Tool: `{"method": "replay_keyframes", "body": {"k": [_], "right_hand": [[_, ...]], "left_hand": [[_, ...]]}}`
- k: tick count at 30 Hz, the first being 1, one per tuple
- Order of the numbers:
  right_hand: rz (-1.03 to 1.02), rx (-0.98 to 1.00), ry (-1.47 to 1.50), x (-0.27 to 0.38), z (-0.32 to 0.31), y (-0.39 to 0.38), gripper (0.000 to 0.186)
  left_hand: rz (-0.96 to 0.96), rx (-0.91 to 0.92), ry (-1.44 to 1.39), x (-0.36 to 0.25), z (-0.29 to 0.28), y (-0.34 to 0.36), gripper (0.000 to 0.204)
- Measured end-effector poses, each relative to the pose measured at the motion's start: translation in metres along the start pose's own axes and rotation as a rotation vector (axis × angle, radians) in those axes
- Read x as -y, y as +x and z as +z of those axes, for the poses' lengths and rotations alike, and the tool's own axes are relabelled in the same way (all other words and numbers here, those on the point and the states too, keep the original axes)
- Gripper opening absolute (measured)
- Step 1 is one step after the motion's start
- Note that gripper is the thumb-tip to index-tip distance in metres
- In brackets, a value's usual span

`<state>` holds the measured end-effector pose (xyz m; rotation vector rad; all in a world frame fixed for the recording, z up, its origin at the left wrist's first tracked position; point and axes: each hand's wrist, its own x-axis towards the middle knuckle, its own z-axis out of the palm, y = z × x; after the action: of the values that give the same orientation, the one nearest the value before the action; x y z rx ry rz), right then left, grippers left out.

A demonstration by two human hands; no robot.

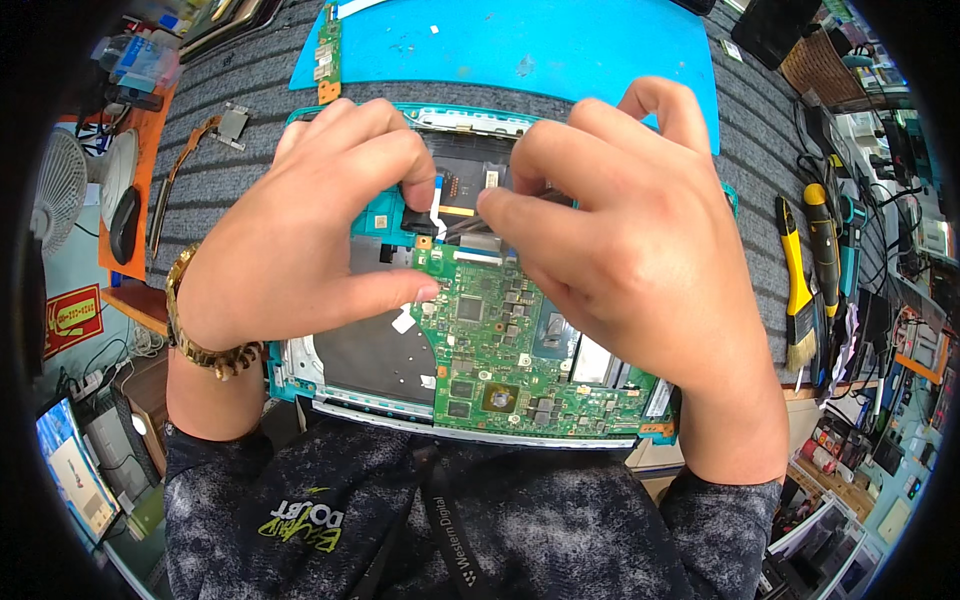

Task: The person places a motherboard onto a laptop chassis, aligns internal ribbon cables using tweezers, and then installs a copper heat pipe over the processor using a screwdriver.

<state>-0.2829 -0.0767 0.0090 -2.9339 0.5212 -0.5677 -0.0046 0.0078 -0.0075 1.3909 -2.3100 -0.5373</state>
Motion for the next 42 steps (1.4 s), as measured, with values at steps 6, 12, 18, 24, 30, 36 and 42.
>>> {"method": "replay_keyframes", "body": {"k": [6,12,18,24,30,36,42], "right_hand": [[-0.006,0.004,0.0,-0.001,0.001,0.0,0.039],[0.005,-0.002,0.015,-0.002,0.001,-0.001,0.041],[0.009,-0.041,0.035,-0.005,0.003,-0.001,0.043],[0.039,-0.012,0.058,-0.001,0.002,-0.003,0.044],[0.153,-0.025,0.259,-0.003,0.0,-0.007,0.033],[0.208,0.01,0.324,-0.002,0.002,-0.01,0.025],[0.259,0.036,0.318,0.006,0.0,-0.009,0.024]], "left_hand": [[-0.001,-0.004,0.016,-0.001,-0.001,0.0,0.056],[0.004,-0.023,0.024,-0.004,-0.001,0.0,0.055],[-0.004,-0.024,0.021,-0.005,-0.001,0.0,0.053],[-0.009,-0.026,0.02,-0.005,0.0,-0.001,0.053],[-0.038,-0.014,0.011,-0.005,0.001,-0.002,0.053],[-0.036,-0.017,0.006,-0.005,0.001,-0.002,0.052],[-0.039,-0.025,0.005,-0.007,0.002,-0.002,0.051]]}}
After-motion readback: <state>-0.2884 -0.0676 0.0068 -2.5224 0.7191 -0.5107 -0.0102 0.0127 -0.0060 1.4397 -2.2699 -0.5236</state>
